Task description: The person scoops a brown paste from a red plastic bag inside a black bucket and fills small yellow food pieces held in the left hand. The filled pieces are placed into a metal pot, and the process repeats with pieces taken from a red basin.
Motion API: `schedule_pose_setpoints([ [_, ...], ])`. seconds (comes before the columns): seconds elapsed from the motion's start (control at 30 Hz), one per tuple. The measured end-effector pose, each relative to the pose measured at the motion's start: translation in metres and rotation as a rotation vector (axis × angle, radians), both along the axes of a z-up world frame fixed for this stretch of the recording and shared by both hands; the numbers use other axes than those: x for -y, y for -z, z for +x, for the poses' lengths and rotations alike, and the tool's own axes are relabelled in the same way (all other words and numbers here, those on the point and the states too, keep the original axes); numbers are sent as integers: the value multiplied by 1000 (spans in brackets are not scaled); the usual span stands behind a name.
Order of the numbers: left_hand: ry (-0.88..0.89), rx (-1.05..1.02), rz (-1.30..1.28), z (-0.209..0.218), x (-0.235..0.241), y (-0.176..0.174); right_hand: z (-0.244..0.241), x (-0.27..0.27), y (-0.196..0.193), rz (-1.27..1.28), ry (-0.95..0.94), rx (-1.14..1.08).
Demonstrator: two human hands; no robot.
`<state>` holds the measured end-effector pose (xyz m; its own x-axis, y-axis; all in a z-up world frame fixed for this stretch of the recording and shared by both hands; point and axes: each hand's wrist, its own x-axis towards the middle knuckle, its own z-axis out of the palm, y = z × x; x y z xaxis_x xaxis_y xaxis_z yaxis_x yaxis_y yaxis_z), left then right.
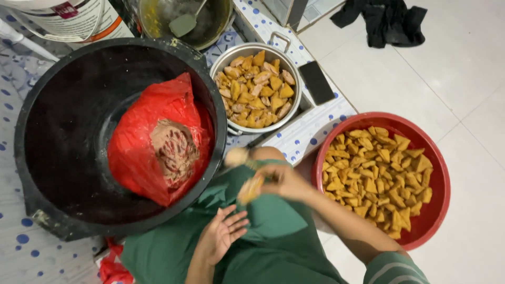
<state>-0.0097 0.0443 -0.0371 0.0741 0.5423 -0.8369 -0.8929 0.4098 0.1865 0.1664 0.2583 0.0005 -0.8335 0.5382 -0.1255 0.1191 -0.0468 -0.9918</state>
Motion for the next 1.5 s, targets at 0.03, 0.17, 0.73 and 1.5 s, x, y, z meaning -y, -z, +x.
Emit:
schedule_pose_setpoints([
  [0.03,-6,5,2,-4,-5,-7,-3,-25,-7,2,-6,5],
  [0.17,-154,-18,-158,-22,-13,-12,-20,-133,-7,311,420,523],
  [0.73,-191,-47,-231,-32,-18,14,-78,-312,123,584,948,680],
  [1.5,-151,-190,-156,-32,-9,37,249,-9,182,-160,1073,780],
])
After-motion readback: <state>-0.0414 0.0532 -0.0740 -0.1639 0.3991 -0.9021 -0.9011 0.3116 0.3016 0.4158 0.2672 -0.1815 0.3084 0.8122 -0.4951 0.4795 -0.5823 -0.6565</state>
